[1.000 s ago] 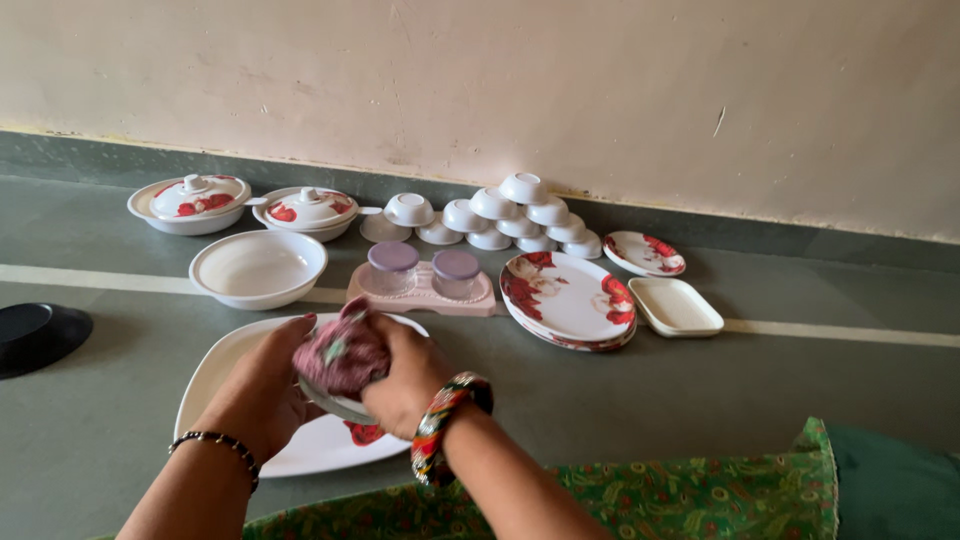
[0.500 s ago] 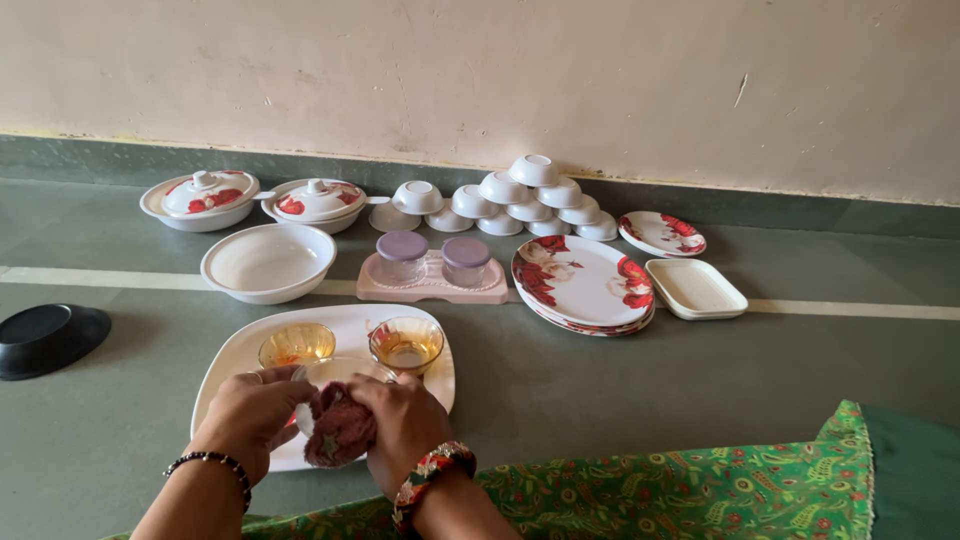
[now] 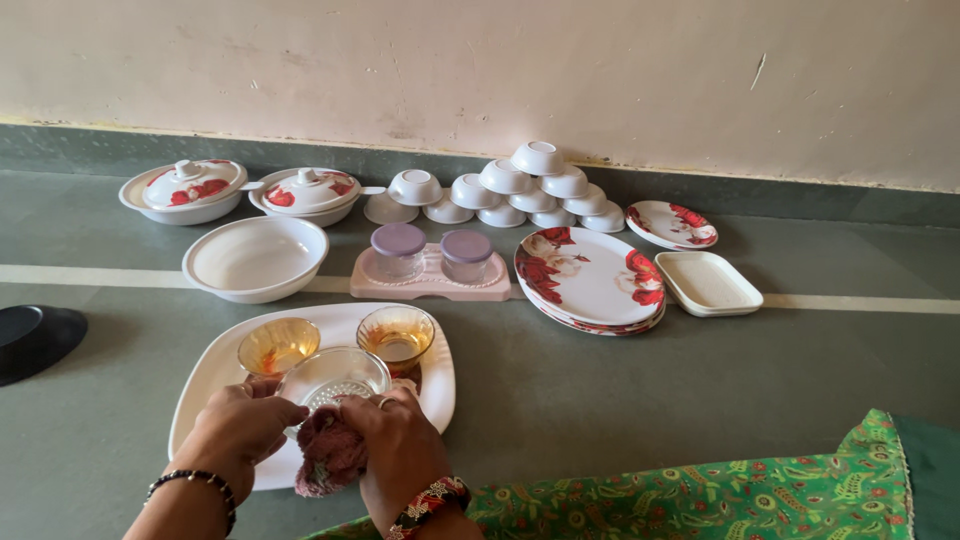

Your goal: The person wipes various bowls, plates, and a plastic container with a cloth.

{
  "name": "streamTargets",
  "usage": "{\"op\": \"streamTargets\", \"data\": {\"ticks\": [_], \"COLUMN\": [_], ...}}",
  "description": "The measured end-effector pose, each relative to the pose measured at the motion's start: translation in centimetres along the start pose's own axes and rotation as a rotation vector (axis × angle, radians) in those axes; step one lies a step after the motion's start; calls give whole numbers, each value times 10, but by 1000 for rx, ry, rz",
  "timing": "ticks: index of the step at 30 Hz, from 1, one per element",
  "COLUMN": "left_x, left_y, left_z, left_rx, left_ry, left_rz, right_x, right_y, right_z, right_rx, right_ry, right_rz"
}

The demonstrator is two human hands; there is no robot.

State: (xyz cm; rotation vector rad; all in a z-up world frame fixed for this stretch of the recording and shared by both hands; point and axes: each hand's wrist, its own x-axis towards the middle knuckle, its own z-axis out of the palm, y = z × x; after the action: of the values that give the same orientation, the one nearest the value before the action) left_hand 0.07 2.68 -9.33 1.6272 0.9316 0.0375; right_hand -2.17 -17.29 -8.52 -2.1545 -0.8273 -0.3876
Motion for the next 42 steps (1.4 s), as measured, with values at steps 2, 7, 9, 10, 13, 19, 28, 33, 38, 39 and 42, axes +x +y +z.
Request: {"op": "streamTargets", "data": {"ticks": [2,7,9,10,13,19,28,33,38,39,42], "left_x": [2,1,-11,-20,-47,-61,-61,-64,-55,-53,-47], "left_y": [-1,1,9,14,27,35,47,52,45,44,46], "left_z": [1,-2,1,2,10,44,61,59,57,56,52], "left_rx": [56,347,481,482,715,817,996,965,894,813,714], "left_ry": [1,128,207,208,392,207,43,12,17,30,89], "left_rz": [19,190,218,217,445,797,649,616,667,699,650], "right_x": [0,-1,4,8,23,48,59,59,54,54,56], "right_y": [4,0,-6,-10,-15,17,55,65,73,74,73], "right_z": [1,-5,-14,-19,-33,-31,-17,-14,0,1,2], "right_rx": [-57,17,22,50,85,-39,-148,-50,94,95,97], "right_ry": [-56,-9,-2,55,92,45,-45,-47,118,116,115], "right_rz": [60,135,218,258,427,382,217,255,124,126,135]}}
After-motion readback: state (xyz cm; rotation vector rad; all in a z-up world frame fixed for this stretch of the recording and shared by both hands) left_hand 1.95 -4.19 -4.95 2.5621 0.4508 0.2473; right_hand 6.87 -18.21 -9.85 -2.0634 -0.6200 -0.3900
